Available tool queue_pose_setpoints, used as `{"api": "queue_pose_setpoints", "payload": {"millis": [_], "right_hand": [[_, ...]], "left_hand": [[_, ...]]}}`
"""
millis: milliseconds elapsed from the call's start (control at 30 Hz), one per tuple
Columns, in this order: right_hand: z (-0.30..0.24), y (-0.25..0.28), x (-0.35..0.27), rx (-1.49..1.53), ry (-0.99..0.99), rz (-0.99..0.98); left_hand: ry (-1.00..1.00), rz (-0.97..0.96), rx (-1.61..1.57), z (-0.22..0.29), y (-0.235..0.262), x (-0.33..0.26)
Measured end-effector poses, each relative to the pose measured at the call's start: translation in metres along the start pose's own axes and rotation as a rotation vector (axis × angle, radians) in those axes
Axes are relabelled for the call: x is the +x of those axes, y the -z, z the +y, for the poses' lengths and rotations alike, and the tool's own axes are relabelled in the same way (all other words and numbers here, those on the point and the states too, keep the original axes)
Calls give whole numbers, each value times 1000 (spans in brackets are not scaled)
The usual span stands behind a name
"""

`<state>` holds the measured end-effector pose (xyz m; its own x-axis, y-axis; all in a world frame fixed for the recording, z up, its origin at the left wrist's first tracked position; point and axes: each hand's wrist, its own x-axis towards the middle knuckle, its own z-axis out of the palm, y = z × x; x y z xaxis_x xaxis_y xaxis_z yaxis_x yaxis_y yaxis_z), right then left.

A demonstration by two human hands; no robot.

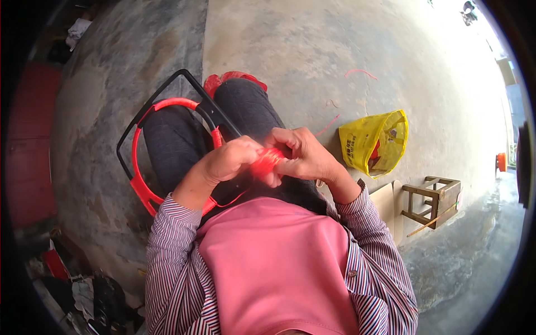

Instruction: The recorder is wrapping a red plastic ring with red twine while sitting on the floor.

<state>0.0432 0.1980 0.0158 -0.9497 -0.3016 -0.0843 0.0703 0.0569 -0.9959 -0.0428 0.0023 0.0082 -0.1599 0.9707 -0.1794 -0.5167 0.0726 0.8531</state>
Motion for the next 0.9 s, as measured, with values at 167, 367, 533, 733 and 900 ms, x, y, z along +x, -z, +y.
{"api": "queue_pose_setpoints", "payload": {"millis": [167,367,533,733,900], "right_hand": [[-8,11,1,-507,77,153],[-22,32,-10,-695,112,293],[-29,45,-9,-903,64,160],[-28,52,6,-773,205,217],[-13,64,5,-618,182,283]], "left_hand": [[-85,274,-253,-6,-2,4],[-283,476,-105,11,5,17],[-331,291,211,23,10,34],[-83,163,14,16,-12,66],[0,225,-115,4,-20,81]]}}
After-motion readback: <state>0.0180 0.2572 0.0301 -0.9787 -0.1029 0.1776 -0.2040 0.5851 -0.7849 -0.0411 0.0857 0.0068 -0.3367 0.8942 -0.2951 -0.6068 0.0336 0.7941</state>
